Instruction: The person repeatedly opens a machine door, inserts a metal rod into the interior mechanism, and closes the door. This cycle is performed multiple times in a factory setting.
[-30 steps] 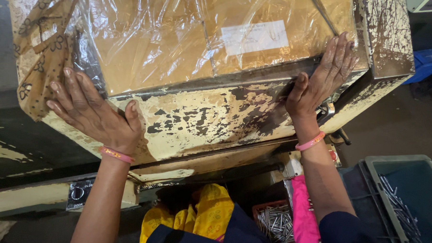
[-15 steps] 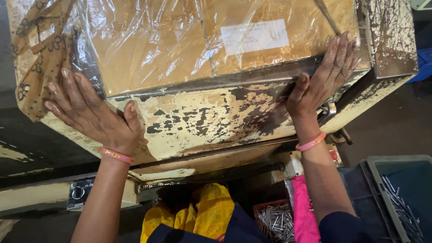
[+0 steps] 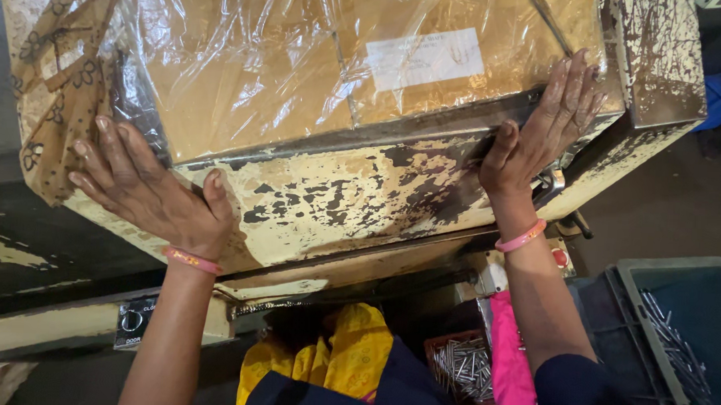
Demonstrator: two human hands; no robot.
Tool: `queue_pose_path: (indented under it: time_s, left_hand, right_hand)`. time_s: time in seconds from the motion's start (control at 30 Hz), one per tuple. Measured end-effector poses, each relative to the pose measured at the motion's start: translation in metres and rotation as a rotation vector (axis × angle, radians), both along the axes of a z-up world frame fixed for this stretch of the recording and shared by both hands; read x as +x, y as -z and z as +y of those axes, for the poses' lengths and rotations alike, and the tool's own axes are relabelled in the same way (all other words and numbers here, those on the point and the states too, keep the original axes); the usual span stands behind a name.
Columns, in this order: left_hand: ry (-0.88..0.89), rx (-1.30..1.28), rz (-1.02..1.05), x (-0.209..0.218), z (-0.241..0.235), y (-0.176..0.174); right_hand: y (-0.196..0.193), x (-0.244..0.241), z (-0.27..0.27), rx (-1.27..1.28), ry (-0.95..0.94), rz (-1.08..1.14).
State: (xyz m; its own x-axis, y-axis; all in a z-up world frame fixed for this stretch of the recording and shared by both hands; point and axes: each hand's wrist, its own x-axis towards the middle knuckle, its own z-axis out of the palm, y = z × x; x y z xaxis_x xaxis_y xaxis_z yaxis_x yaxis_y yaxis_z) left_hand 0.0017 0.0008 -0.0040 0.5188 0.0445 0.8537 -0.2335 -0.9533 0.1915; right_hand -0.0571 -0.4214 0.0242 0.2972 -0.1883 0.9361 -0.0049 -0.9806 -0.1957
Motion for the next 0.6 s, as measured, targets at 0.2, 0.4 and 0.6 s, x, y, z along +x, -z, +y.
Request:
queue_pose_path:
  time_s: [0.2,0.4,0.6]
  left_hand:
    - [-0.072,0.017,-0.044,0.013,0.004,0.016]
    - [-0.130,0.008,-0.112,0.032,0.005,0.024]
    - [-0.094,-0.007,0.032,0.014,0.005,0.021]
  right_hand:
    - [-0.002,0.002,0.000,0.004,-0.005,-0.007]
    - [0.001,0.000,-0.001,0.048,0.020,0.026]
    - [0.000,-0.004,-0.003,0.026,0.003,0.028]
